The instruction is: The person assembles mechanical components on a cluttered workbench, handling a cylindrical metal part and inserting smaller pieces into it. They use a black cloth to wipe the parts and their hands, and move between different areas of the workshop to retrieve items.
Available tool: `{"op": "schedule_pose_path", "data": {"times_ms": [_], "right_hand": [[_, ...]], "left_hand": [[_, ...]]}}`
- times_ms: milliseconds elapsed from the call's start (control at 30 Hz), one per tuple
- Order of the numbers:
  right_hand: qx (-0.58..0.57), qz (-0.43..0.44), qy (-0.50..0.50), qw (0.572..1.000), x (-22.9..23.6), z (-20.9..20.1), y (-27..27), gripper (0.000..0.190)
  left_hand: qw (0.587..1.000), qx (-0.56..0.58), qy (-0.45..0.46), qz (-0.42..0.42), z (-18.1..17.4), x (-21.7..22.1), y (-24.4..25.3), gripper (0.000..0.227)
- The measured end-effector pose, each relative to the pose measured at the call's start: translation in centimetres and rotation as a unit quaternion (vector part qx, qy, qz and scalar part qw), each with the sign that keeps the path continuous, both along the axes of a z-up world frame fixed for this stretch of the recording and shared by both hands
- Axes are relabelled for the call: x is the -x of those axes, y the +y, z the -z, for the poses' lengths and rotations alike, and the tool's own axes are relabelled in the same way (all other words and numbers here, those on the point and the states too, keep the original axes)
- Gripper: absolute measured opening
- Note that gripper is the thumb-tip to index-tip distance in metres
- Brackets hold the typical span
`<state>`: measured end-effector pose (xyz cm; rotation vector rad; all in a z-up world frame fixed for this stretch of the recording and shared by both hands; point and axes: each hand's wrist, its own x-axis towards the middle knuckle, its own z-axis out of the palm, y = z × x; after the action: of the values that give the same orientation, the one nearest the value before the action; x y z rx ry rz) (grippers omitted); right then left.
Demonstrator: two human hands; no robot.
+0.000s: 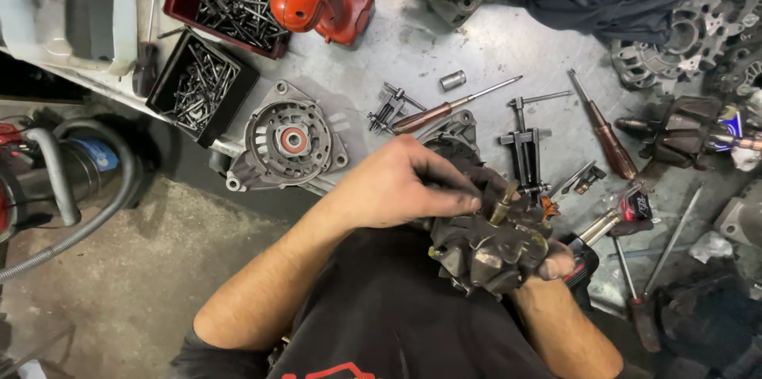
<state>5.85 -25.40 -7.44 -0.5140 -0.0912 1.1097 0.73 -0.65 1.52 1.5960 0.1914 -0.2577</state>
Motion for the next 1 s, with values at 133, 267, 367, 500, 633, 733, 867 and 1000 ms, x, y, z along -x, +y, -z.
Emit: {"op": "schedule_pose_path", "data": {"times_ms": [133,267,367,500,633,733,867,1000], "right_hand": [[0.005,0.011,-0.012,1.000,-0.1,1.3,-1.2,0.136],[0.007,0.014,-0.016,1.000,-0.1,2.2,-1.7,0.136],[0.012,0.020,-0.023,0.999,-0.2,2.5,-2.0,0.136],[0.020,0.024,-0.024,0.999,-0.5,2.2,-1.9,0.137],[0.023,0.003,-0.025,0.999,-1.1,1.4,-1.0,0.135],[0.027,-0.028,-0.033,0.999,-1.7,1.0,-0.8,0.134],[0.031,-0.055,-0.045,0.997,-1.9,1.7,-1.2,0.132],[0.000,-0.066,-0.020,0.998,-2.0,2.0,-0.6,0.130]], "left_hand": [[0.996,-0.051,0.006,0.069,-0.1,-1.3,0.4,0.027],[0.986,-0.087,0.042,0.135,-0.8,-3.1,0.5,0.031],[0.980,-0.107,0.078,0.150,-0.9,-4.2,0.0,0.034],[0.963,-0.174,0.062,0.195,-1.3,-5.3,-0.2,0.033],[0.938,-0.248,0.069,0.233,-1.7,-5.6,-0.3,0.035],[0.926,-0.264,0.050,0.265,-1.3,-5.4,-0.3,0.036],[0.922,-0.273,0.017,0.273,-0.7,-4.5,0.0,0.039],[0.953,-0.184,0.048,0.235,0.9,-3.6,0.8,0.036]]}}
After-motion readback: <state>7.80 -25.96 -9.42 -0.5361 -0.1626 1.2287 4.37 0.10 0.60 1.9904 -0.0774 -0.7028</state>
